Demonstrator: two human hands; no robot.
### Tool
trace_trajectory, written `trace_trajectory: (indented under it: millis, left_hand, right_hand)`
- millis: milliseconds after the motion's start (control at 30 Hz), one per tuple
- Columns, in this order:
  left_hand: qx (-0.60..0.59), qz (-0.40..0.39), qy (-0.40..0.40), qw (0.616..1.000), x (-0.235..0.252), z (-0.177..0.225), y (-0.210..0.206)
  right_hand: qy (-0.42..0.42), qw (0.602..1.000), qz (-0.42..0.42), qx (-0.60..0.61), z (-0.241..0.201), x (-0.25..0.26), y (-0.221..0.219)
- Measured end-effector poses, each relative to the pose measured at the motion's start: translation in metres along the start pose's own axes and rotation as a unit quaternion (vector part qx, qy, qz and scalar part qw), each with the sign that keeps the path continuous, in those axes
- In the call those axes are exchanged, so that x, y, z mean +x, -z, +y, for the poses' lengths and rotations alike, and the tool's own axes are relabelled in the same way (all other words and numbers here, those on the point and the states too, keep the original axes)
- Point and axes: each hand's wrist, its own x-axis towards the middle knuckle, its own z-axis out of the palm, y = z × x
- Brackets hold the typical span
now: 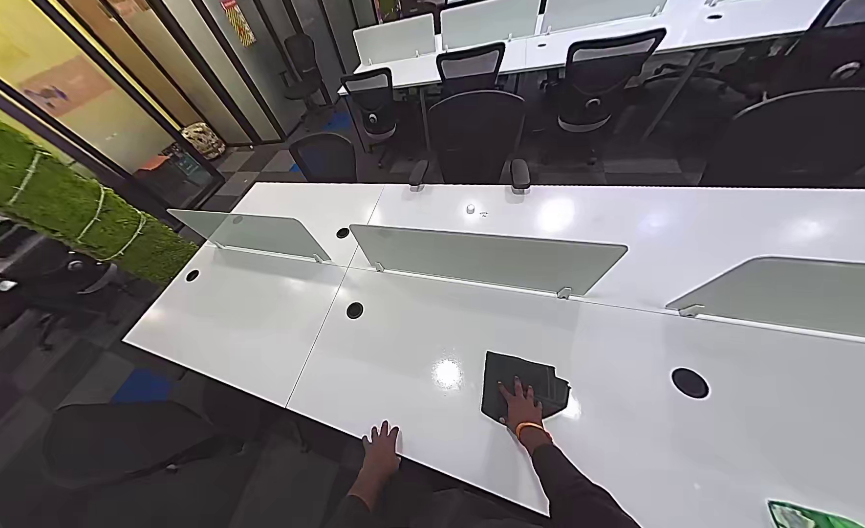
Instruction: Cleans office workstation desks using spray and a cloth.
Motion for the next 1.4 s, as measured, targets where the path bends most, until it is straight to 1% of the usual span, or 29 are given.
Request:
trace_trajectory:
  millis: [67,200,267,400,500,567,667,733,933,1100,1167,1300,1400]
  left_hand:
    - [-0.004,0.015,-0.016,1.0,0.011,0.01,0.007]
    - [0.005,0.047,-0.035,0.998,0.05,0.037,0.023]
    - [0.03,0.064,-0.04,0.997,0.073,0.05,0.027]
    - [0.065,0.098,-0.053,0.992,0.114,0.069,0.053]
    - [0.079,0.102,-0.064,0.99,0.133,0.079,0.07]
    - [0.089,0.089,-0.068,0.99,0.145,0.08,0.077]
    - [0.106,0.061,-0.071,0.99,0.153,0.08,0.081]
    - [0.115,0.057,-0.079,0.989,0.155,0.079,0.082]
    - [0.127,0.049,-0.091,0.986,0.16,0.078,0.085]
    - [0.136,0.036,-0.078,0.987,0.163,0.08,0.084]
    - [0.142,0.038,-0.075,0.986,0.164,0.081,0.084]
    - [0.148,0.05,-0.071,0.985,0.165,0.082,0.081]
    - [0.147,0.049,-0.066,0.986,0.164,0.084,0.083]
  right_hand:
    - [0.003,1.0,0.008,0.004,-0.002,0.007,0.004]
    - [-0.01,1.0,0.015,0.022,-0.008,0.011,0.009]
    - [-0.023,1.0,-0.001,0.02,-0.008,0.01,0.007]
    - [-0.04,0.998,-0.04,-0.014,-0.018,0.023,0.015]
    - [-0.053,0.997,-0.05,-0.023,-0.022,0.029,0.021]
    - [-0.059,0.997,-0.05,-0.024,-0.024,0.037,0.027]
    - [-0.069,0.996,-0.051,-0.018,-0.027,0.049,0.035]
    - [-0.075,0.996,-0.048,-0.016,-0.028,0.062,0.042]
    - [-0.085,0.996,-0.038,-0.005,-0.028,0.111,0.081]
    - [-0.095,0.995,0.021,0.014,-0.025,0.159,0.105]
    - [-0.101,0.995,0.024,0.014,-0.025,0.172,0.113]
    - [-0.101,0.994,0.033,0.019,-0.023,0.172,0.114]
    - [-0.066,0.995,0.074,0.035,-0.016,0.156,0.099]
